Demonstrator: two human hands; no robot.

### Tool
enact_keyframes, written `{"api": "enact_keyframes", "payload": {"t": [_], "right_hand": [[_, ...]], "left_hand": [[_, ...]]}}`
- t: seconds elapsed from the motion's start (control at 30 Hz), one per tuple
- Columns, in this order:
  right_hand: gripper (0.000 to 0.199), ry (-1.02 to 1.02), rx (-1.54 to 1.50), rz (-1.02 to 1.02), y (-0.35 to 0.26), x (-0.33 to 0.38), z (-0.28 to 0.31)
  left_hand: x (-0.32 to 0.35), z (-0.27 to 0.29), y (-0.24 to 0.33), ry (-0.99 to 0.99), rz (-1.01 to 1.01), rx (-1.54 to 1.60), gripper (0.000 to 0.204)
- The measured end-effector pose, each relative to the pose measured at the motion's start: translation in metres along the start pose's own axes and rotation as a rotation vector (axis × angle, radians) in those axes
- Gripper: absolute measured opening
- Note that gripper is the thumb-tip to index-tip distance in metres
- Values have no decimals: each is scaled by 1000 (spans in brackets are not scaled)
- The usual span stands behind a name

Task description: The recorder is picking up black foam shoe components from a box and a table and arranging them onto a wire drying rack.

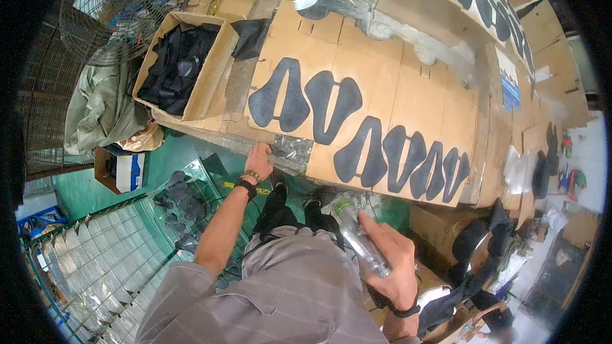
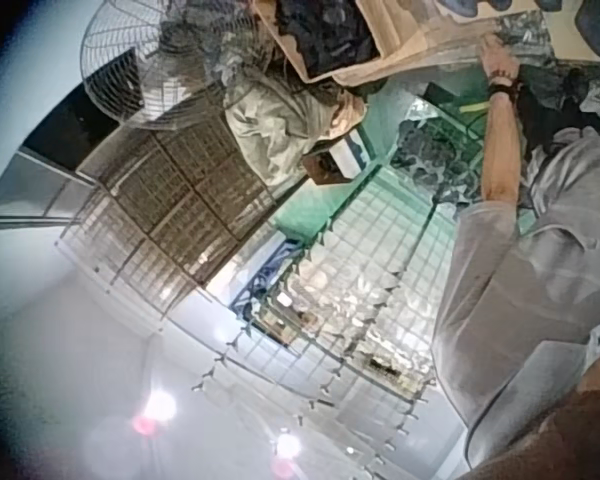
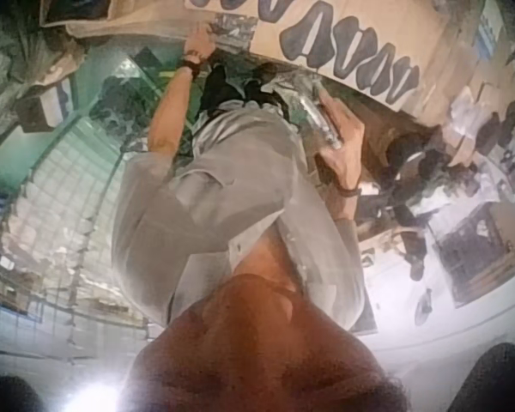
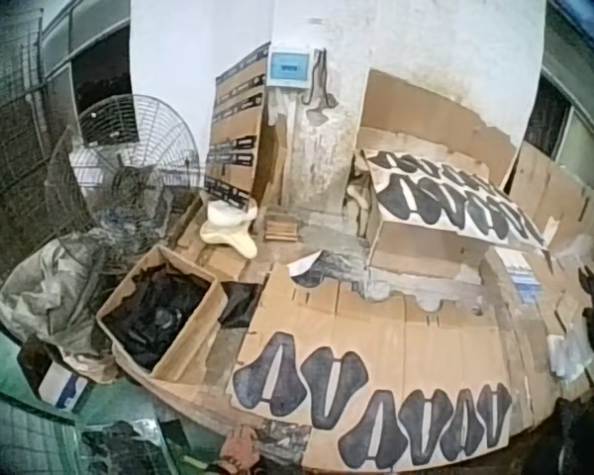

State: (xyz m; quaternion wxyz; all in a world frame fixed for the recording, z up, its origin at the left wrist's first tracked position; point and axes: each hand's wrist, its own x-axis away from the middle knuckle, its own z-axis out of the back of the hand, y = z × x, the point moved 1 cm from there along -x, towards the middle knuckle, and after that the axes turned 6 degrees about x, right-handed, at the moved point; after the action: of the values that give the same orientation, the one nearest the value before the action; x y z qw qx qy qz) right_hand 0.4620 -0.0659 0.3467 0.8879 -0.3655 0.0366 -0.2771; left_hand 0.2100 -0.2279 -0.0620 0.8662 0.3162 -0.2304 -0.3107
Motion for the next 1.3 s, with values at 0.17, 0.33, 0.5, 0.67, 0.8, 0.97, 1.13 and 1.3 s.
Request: {"api": "enact_keyframes", "payload": {"t": [0.17,0.33,0.5,0.67,0.8,0.97,1.13,1.3], "right_hand": [[66,-159,-41,-29,0,8,2],[61,31,-6,-13,2,4,-4],[59,150,-11,-62,-3,0,-5],[55,74,-52,-95,9,14,-3],[56,-85,0,-42,13,20,-3],[56,-21,-11,-84,13,23,-3],[55,89,7,-195,8,16,-7],[54,187,-4,-145,-12,-2,-16]], "left_hand": [[0,-2,-5,19,2,17,47],[-1,-2,-2,15,-14,14,44],[1,0,-6,-11,-18,15,42],[-2,0,-5,-29,-15,4,42],[-1,1,-6,-12,-33,25,41],[-2,3,-4,-24,-57,20,39],[-1,0,-10,-49,-54,-30,40],[-1,4,-17,-69,-83,-18,38]]}}
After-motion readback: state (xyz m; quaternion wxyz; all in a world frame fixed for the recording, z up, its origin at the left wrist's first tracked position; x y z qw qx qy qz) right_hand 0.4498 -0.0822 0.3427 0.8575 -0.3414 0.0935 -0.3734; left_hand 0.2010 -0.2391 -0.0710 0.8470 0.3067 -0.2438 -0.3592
